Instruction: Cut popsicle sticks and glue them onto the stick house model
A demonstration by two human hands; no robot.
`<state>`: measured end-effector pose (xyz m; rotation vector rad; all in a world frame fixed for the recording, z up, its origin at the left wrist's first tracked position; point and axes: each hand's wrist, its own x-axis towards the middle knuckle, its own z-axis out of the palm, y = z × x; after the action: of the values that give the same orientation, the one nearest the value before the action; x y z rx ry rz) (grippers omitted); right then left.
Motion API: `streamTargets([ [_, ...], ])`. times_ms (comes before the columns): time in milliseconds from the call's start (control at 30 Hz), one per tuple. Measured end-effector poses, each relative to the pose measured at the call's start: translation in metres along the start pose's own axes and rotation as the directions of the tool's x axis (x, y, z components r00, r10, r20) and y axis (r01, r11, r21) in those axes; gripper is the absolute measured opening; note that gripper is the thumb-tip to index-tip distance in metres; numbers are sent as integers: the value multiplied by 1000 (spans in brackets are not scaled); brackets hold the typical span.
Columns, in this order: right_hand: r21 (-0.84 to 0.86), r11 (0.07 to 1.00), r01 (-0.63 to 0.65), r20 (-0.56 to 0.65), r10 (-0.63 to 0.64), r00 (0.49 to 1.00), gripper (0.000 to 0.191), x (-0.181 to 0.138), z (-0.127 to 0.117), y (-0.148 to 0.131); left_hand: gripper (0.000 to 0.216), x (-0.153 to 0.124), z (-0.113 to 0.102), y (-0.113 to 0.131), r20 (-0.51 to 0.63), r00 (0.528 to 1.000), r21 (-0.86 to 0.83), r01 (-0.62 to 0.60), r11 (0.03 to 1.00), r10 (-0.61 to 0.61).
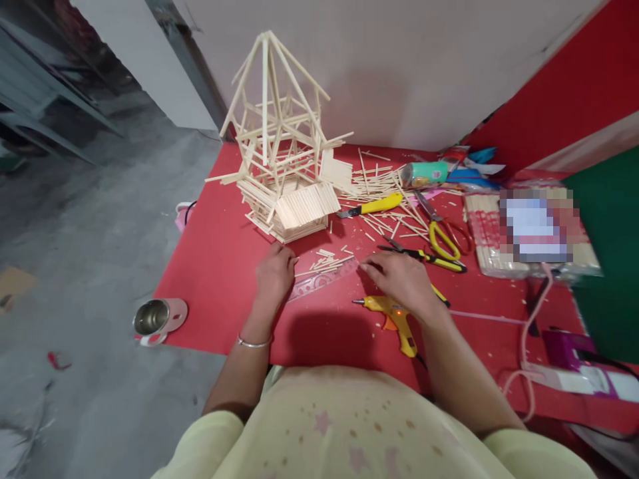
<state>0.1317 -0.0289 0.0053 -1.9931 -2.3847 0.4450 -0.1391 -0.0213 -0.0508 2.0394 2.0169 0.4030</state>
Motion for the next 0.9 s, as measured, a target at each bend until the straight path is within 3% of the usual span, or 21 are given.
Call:
streamTargets([
  [200,-49,989,139,47,-137,990,32,46,2,-28,20,0,6,8,-25,998,-50,-54,997,53],
  [367,-106,966,236,133,-222,966,34,74,11,-51,20,-7,6,14,-81,996,-301,-48,952,25],
  [567,-126,964,235,134,-219,967,33,77,19,-54,17,-9,6,21,-58,995,-544,33,838,-77],
  [767,-122,972,203,73,-195,978,25,66,13,-49,15,-5,17,34,45,982,-821,140,554,-182],
  [833,-111,971,213,40,-209,977,24,54,6,-51,18,-7,17,41,89,972,-896,174,408,-217],
  [900,-43,965,257,-20,-258,966,24,38,-1,-54,28,-11,13,48,189,958,-952,233,200,-217],
])
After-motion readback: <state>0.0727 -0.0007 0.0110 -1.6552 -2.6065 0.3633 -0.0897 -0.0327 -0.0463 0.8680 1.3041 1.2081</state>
